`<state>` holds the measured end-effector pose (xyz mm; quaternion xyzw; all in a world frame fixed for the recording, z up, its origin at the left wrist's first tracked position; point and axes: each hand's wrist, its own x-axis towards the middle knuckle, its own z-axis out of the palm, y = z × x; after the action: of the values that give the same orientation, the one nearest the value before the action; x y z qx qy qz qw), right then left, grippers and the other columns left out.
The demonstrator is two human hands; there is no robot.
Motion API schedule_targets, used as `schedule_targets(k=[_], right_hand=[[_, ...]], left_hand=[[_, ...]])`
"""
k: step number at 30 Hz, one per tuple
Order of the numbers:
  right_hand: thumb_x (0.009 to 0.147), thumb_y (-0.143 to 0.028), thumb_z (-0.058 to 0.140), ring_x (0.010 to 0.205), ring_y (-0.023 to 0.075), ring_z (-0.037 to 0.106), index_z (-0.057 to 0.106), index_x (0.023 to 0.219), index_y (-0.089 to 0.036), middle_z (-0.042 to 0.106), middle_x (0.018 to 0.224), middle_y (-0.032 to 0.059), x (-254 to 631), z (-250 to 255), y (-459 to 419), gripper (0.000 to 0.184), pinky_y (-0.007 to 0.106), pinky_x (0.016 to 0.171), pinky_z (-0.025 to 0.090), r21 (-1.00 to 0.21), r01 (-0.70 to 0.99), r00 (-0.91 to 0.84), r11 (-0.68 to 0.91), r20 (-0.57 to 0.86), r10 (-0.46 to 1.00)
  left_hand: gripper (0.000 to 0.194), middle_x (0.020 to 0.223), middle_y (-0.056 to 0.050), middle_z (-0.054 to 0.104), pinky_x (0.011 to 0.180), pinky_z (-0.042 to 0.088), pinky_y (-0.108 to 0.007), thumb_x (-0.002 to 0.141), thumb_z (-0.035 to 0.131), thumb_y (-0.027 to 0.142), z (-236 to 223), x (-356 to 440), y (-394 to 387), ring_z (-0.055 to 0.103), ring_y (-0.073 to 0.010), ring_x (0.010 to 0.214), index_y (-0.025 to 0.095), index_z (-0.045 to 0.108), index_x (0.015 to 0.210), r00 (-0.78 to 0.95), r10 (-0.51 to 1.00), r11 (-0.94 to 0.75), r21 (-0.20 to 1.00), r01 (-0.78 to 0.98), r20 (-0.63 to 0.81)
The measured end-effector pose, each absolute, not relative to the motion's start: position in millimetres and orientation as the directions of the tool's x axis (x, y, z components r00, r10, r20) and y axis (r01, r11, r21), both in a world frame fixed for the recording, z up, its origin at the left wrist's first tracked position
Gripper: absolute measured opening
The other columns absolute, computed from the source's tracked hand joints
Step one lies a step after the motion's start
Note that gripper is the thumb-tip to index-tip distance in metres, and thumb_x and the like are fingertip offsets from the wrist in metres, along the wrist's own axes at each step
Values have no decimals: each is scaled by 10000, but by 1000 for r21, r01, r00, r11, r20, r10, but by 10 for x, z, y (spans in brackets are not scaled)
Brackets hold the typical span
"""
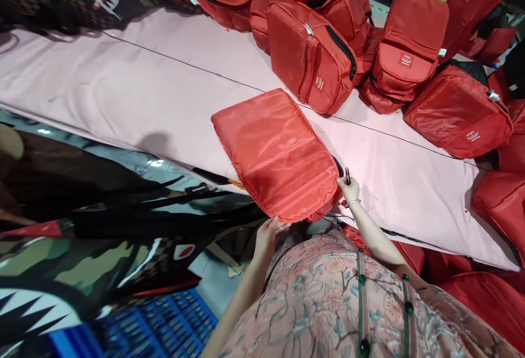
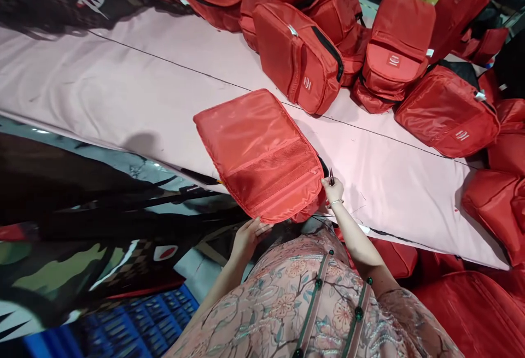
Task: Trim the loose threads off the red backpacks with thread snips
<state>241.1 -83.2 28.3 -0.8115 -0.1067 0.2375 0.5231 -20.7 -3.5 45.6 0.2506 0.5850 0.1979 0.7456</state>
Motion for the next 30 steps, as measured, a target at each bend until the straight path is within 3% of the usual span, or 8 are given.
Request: schedule_targets(k=[7,11,14,17,20,25,28,30], right_hand=[[618,-472,621,587,135,521,566,639,-177,627,649,22,2365,102,-866,301,238,561,403,-925,-182,818,-334,-331,470],[638,-487,591,569,133,520,568,629,-177,625,606,21,2320,-19,-903,311,229,528,388,-908,-232,832,-350,-372,413],[649,-500,570,506,121,487,562,622,-183,598,539,3,2307,-55,-960,318,219,479,359,-895,-270,833,-355,-402,380],[647,-515,560,400,95,392,541,607,-189,553,479,-15,2318,-48,-1064,328,220,410,294,-881,-310,825,-357,-436,361],[653,-533,552,371,87,356,526,604,-194,532,469,-19,2336,-15,-1209,344,226,390,270,-876,-330,819,-352,-451,354],[653,-537,590,494,123,474,531,615,-191,552,513,-10,2329,25,-1508,353,227,467,351,-885,-317,833,-340,-432,347],[647,-552,604,520,128,479,532,620,-191,542,516,-19,2305,17,-1658,369,226,484,358,-888,-317,830,-335,-430,355],[663,-566,598,524,126,475,538,627,-187,540,519,-20,2297,21,-1703,385,226,491,363,-894,-311,826,-322,-422,373]], left_hand=[[160,588,19,535,593,508,-287,696,564,302,266,-301,159,550,-126,533,153,518,733,35,749,654,747,116,-662],[333,923,-61,582,876,445,-368,701,590,309,373,-290,311,559,-194,884,145,543,987,-165,975,208,866,455,-147],[359,1080,-100,571,956,391,-361,775,545,329,582,-26,323,526,-218,1026,154,545,1088,75,993,-113,854,507,86],[264,1019,-85,624,922,416,-325,828,496,336,726,498,198,573,-206,959,177,605,1009,460,887,-222,901,373,28],[239,1045,-94,644,922,405,-325,841,497,304,726,1089,4,576,-233,989,195,637,1002,769,637,-385,842,377,-53],[345,1097,-217,592,774,422,-346,839,494,272,589,1736,-140,579,-308,962,97,578,1124,744,639,-572,526,630,-197],[293,968,-251,607,709,398,-337,842,441,224,538,1901,-46,589,-313,889,38,614,988,718,656,-608,402,685,-233],[236,861,-213,624,667,374,-314,814,456,204,513,1935,58,590,-285,821,57,636,854,711,649,-590,412,694,-270]])
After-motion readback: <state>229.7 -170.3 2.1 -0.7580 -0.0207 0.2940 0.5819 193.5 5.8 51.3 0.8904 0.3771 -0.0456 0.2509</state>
